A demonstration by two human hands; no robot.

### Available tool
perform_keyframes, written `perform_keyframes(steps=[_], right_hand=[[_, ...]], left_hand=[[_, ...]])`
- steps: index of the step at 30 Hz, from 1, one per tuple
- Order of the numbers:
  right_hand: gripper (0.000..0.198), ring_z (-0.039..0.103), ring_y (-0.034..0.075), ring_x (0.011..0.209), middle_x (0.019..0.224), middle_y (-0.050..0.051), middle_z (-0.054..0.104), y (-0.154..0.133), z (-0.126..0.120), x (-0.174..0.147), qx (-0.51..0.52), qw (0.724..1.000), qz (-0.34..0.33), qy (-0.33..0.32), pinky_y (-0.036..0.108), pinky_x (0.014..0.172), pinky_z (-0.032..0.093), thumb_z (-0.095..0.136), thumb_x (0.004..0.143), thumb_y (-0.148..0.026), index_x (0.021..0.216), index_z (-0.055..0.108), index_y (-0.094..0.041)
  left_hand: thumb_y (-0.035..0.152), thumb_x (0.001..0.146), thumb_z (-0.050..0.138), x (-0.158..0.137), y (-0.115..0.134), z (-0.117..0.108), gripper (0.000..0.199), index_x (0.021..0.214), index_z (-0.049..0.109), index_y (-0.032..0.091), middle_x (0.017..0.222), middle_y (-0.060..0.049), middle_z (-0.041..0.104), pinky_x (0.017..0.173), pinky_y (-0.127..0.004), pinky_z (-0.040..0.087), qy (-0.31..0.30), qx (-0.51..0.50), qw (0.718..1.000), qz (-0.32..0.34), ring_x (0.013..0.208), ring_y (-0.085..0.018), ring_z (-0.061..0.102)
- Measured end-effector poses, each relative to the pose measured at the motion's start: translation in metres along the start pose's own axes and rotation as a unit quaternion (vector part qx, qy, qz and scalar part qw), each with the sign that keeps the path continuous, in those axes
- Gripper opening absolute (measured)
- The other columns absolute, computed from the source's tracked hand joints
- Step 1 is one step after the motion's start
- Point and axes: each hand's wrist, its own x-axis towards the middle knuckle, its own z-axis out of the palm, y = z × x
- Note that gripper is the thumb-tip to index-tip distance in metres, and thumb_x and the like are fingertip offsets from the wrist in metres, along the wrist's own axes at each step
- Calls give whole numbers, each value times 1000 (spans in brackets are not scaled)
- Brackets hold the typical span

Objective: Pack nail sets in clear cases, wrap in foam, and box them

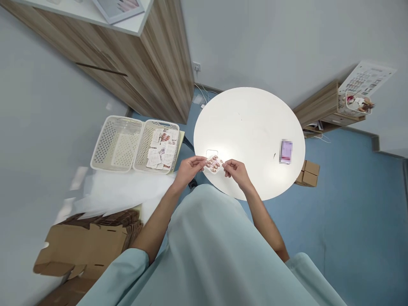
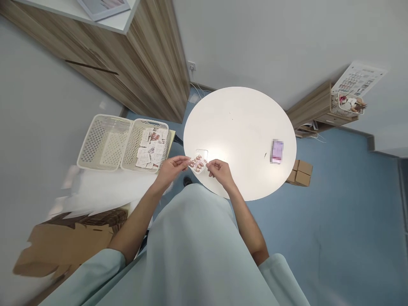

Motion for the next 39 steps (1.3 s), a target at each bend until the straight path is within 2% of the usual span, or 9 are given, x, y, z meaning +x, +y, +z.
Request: perform_keyframes(steps=[3,8,12,15,20,26,32,35,39], right_hand=[[34,54,12,57,67,-2,61,5,-3,-8,49,999,10,-11,27,57,43,77,82,-54,76,66,-22],[38,47,11,59,72,-2,55,9,-1,-22,149,988,36,-34,26,57,41,76,83,-55,73,59,-23],[40,45,10,58,74,-2,56,10,2,-31,186,980,40,-57,26,56,40,78,83,-55,73,58,-22],[41,48,11,56,71,-1,59,9,4,-37,140,989,30,-36,27,55,41,77,84,-59,73,62,-23],[31,60,16,61,77,1,71,0,8,-50,-68,992,-20,109,32,64,52,76,87,-57,86,74,-26],[26,64,17,66,89,2,77,-3,30,-63,-246,943,-198,107,32,66,52,67,98,-52,92,76,-29],[30,66,14,66,82,3,77,1,47,-66,-359,880,-258,172,29,61,45,57,106,-41,87,74,-25],[30,66,14,64,82,3,76,-7,43,-65,-299,904,-235,197,29,61,48,59,104,-43,86,73,-24],[30,65,16,60,72,0,71,-13,31,-60,-120,967,-121,191,31,62,53,70,94,-52,84,72,-23]], left_hand=[[64,80,82,3,4,7,61,121,77,18,100,-10,79,83,-34,59,-27,-67,997,-8,92,-23,73],[68,77,85,5,11,17,91,152,60,23,145,-18,66,101,-41,56,-189,-178,966,-14,131,-35,65],[68,74,88,-1,16,25,102,159,53,24,152,-21,61,111,-47,51,-250,-190,949,-23,141,-41,58],[65,74,89,-3,20,28,97,156,56,24,152,-22,61,109,-48,52,-241,-170,955,-28,137,-40,61],[54,82,88,-3,15,29,75,147,66,23,149,-20,64,111,-48,53,-186,-174,967,-18,133,-36,65],[51,81,89,-6,3,28,73,145,66,23,155,-18,59,109,-47,54,-166,-210,963,-40,125,-32,69],[53,85,85,-12,5,25,69,144,67,21,149,-18,65,104,-42,55,-159,-198,966,-44,121,-29,69],[56,85,83,-14,7,20,64,137,71,21,139,-16,71,97,-38,55,-121,-161,979,-39,118,-27,69],[57,76,89,-15,10,10,55,111,78,18,98,-10,79,83,-33,54,-21,-118,992,-28,93,-22,71]])
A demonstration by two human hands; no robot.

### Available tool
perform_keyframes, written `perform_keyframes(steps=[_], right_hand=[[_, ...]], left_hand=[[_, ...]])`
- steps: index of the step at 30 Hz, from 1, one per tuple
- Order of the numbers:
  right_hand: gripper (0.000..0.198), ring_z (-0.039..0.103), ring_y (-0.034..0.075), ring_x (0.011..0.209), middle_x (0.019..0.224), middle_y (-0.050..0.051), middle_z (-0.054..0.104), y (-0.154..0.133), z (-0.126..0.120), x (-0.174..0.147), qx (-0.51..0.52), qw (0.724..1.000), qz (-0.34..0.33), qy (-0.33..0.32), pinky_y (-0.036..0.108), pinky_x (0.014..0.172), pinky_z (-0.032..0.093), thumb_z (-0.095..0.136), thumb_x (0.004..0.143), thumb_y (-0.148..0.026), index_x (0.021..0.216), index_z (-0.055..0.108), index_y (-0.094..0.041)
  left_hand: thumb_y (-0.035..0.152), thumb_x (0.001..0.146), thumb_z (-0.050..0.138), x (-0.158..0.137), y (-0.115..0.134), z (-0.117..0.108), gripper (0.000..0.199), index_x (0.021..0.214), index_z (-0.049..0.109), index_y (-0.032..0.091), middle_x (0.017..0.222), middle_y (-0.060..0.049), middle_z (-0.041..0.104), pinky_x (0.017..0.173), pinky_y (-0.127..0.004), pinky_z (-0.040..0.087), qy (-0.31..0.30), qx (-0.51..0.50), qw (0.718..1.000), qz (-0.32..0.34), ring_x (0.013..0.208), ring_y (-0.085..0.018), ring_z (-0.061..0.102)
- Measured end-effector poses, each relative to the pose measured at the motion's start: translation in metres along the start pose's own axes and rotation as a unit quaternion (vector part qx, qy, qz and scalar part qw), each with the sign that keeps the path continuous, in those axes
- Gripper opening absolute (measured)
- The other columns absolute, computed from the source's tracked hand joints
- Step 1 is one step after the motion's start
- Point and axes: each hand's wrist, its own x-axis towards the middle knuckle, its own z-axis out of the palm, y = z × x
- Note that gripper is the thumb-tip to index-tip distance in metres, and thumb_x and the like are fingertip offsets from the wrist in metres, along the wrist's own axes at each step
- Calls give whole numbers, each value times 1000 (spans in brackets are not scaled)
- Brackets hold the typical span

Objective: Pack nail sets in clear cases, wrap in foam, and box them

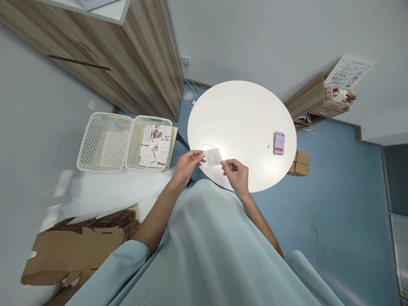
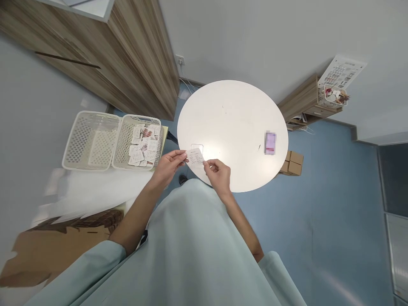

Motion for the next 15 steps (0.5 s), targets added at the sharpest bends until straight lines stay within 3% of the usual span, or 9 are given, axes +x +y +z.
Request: perform_keyframes(steps=[3,9,15], right_hand=[[34,64,15,56,70,0,70,2,-3,2,79,994,69,-21,31,60,54,76,88,-55,82,72,-22],[34,59,13,54,70,0,68,-2,-2,0,143,984,105,-38,29,55,45,80,84,-54,78,72,-22],[36,52,12,54,63,-2,61,-4,2,3,217,961,138,-104,29,55,41,79,84,-55,72,69,-23]], left_hand=[[58,72,91,-3,5,-4,52,100,78,17,86,-7,76,77,-32,53,9,11,1000,12,82,-20,69],[55,77,89,-8,16,-8,49,108,78,18,94,-7,77,78,-33,54,-24,-3,1000,16,85,-19,68],[53,84,86,-4,13,-16,61,133,72,20,117,-12,77,82,-33,55,-208,-110,972,-16,103,-25,71]])
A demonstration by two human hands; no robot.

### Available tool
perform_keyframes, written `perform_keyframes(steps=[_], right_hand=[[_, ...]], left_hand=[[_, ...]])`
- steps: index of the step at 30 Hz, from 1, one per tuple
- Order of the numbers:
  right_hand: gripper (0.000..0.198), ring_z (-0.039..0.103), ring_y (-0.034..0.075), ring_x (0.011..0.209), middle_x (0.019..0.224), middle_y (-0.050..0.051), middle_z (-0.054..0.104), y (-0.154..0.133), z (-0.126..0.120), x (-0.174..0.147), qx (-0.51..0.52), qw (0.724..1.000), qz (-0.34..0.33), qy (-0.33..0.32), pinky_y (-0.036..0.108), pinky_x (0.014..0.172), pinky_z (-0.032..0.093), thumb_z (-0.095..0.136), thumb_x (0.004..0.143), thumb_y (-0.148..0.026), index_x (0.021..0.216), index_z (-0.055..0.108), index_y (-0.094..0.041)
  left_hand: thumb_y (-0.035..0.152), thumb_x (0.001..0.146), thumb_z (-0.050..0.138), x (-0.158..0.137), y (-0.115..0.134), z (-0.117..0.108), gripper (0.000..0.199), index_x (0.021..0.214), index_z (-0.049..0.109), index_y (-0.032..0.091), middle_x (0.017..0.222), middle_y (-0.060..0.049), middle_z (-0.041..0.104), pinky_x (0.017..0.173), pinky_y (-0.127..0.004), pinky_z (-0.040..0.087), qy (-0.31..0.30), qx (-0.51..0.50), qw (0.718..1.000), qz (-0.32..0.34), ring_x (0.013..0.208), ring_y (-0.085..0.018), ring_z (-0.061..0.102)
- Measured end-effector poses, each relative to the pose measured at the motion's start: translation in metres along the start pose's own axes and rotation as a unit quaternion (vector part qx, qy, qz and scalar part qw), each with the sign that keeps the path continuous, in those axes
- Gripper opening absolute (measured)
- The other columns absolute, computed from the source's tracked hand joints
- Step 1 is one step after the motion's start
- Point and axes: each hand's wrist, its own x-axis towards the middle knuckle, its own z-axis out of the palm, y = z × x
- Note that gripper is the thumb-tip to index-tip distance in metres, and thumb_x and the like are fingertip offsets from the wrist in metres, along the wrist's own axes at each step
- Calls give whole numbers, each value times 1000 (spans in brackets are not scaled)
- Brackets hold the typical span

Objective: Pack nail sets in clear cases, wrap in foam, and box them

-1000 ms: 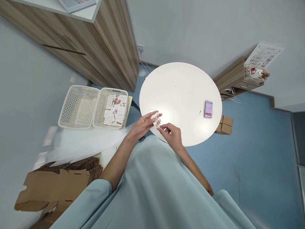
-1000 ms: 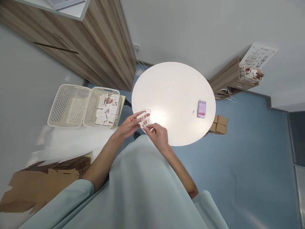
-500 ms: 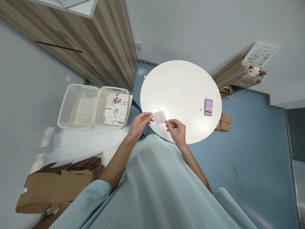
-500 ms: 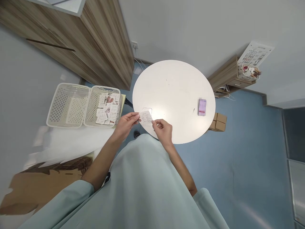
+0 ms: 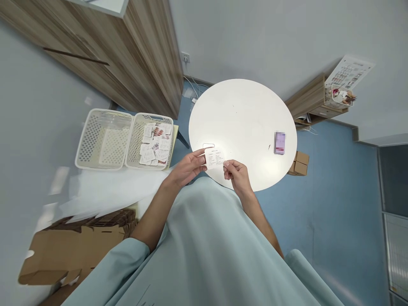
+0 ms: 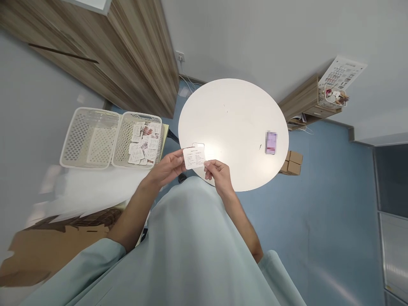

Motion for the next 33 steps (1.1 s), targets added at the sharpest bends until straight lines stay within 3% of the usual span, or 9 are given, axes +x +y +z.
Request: perform_keyframes(steps=[4,8,11,14,19,25,29,33], right_hand=[[38,48,11,52,60,-3,56,2,4,0,42,997,39,-51,27,52,36,79,85,-56,70,66,-23],[39,48,11,52,59,-3,56,4,7,1,39,996,45,-59,27,51,36,79,86,-56,70,66,-23],[34,54,12,54,70,0,67,4,8,3,-40,999,4,9,29,55,43,80,85,-56,79,74,-23],[31,61,15,61,80,1,74,2,11,0,-149,982,-68,89,32,62,50,78,87,-55,88,78,-24],[28,61,17,64,86,2,77,3,21,-8,-272,945,-171,62,34,67,51,72,93,-54,89,80,-27],[28,64,19,68,86,3,76,15,27,0,-344,922,-166,66,35,71,51,64,98,-50,85,78,-29],[26,65,18,66,83,2,75,10,14,7,-278,949,-129,74,34,70,53,69,94,-50,85,77,-27],[33,65,17,59,75,2,73,-1,-2,12,-142,988,-50,36,31,59,50,78,87,-56,83,76,-24]], left_hand=[[55,81,88,1,-1,-1,67,135,71,19,128,-17,75,89,-37,57,-72,-38,997,-7,116,-31,71],[54,78,90,1,1,1,76,142,68,21,138,-19,71,98,-42,55,-72,-35,997,-14,127,-36,67],[52,78,91,2,2,1,79,146,65,22,141,-19,69,99,-44,54,-36,1,999,-16,127,-36,67],[48,78,91,4,1,1,75,144,66,22,143,-19,68,102,-45,52,25,51,998,-12,128,-35,66],[47,72,95,8,-5,5,76,138,68,21,138,-18,71,110,-49,49,109,84,991,2,133,-35,63],[45,65,98,9,-10,14,75,130,71,19,137,-17,71,112,-51,51,170,119,978,21,130,-35,64],[49,71,93,7,-9,13,69,130,71,19,135,-15,72,109,-47,54,200,139,969,48,127,-33,66],[52,77,88,6,-8,10,61,125,73,17,111,-12,77,93,-40,59,251,154,953,74,108,-27,71]])
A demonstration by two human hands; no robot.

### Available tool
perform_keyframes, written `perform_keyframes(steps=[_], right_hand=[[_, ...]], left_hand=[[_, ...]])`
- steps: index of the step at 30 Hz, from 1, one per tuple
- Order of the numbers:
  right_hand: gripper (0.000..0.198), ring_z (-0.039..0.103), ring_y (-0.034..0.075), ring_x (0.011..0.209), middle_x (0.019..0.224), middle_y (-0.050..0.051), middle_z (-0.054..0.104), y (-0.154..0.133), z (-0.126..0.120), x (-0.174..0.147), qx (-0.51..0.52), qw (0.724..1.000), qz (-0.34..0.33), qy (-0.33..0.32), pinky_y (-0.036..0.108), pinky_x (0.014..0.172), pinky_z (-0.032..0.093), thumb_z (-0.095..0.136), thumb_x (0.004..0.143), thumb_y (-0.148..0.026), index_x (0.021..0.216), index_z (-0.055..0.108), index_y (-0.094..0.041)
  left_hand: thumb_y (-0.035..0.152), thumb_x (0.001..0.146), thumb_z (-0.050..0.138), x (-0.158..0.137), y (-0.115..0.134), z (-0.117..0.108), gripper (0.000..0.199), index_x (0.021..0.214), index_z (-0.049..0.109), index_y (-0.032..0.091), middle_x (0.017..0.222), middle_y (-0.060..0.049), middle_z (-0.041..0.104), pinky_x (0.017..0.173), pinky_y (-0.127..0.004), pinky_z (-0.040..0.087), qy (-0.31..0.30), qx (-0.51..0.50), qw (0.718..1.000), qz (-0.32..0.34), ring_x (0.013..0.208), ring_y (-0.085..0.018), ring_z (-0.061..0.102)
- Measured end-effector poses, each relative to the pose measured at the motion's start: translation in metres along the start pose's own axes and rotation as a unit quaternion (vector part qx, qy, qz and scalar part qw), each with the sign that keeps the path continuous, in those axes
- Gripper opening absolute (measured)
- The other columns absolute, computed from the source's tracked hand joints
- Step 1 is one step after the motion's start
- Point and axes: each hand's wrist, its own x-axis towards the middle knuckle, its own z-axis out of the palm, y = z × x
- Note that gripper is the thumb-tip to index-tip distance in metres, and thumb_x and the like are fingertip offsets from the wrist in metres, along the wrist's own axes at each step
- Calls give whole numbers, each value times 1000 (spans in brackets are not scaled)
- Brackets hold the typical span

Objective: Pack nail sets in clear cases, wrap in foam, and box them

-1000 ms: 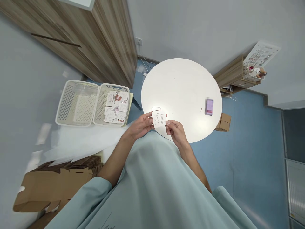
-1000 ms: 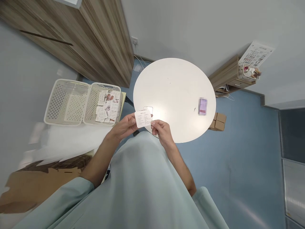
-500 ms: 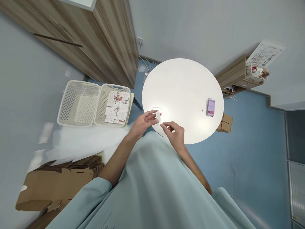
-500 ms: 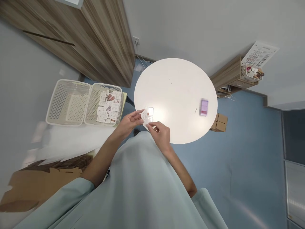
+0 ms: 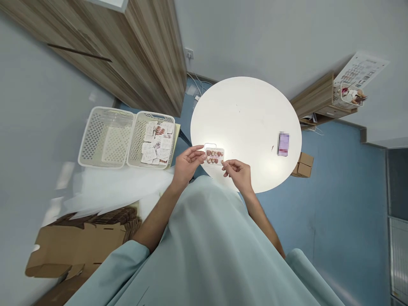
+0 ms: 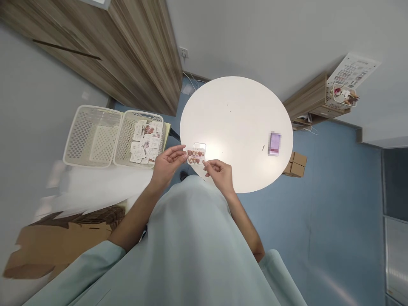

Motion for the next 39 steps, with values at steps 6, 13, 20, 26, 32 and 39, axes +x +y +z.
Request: perform_keyframes(steps=[6,13,20,26,32,39], right_hand=[[35,65,15,58,74,2,73,-3,-11,6,26,999,7,-36,29,57,48,80,85,-57,83,76,-22],[35,69,17,68,75,0,71,7,-12,15,15,999,7,-38,30,64,52,81,84,-56,97,76,-24],[32,70,21,97,97,4,77,31,-15,37,48,998,16,-30,36,92,57,78,85,-55,91,76,-24],[28,70,20,110,108,6,77,94,-19,74,227,957,150,-100,36,106,55,85,79,-45,88,71,-23],[30,68,23,118,125,4,74,143,-12,89,322,910,232,-116,39,109,53,81,81,-39,104,67,-27],[28,67,23,123,130,3,74,151,-14,94,315,902,253,-154,38,108,51,76,86,-41,109,67,-29]], left_hand=[[52,76,88,2,0,1,55,116,76,16,101,-10,76,77,-35,57,-2,5,1000,8,92,-23,70],[53,74,89,2,-9,4,62,123,74,16,101,-10,75,78,-35,57,-6,4,1000,0,92,-23,70],[58,77,87,29,-52,-10,69,130,69,17,120,-15,75,94,-42,59,-13,10,1000,-22,111,-29,71],[48,85,82,74,-118,-33,60,130,65,11,127,-21,71,97,-42,58,13,67,989,-132,107,-28,72],[51,93,73,85,-137,-28,47,124,67,16,141,-19,66,95,-37,56,-18,88,982,-164,112,-27,71],[53,93,72,92,-142,-20,49,125,65,16,138,-19,67,94,-35,55,-45,81,979,-180,110,-24,69]])
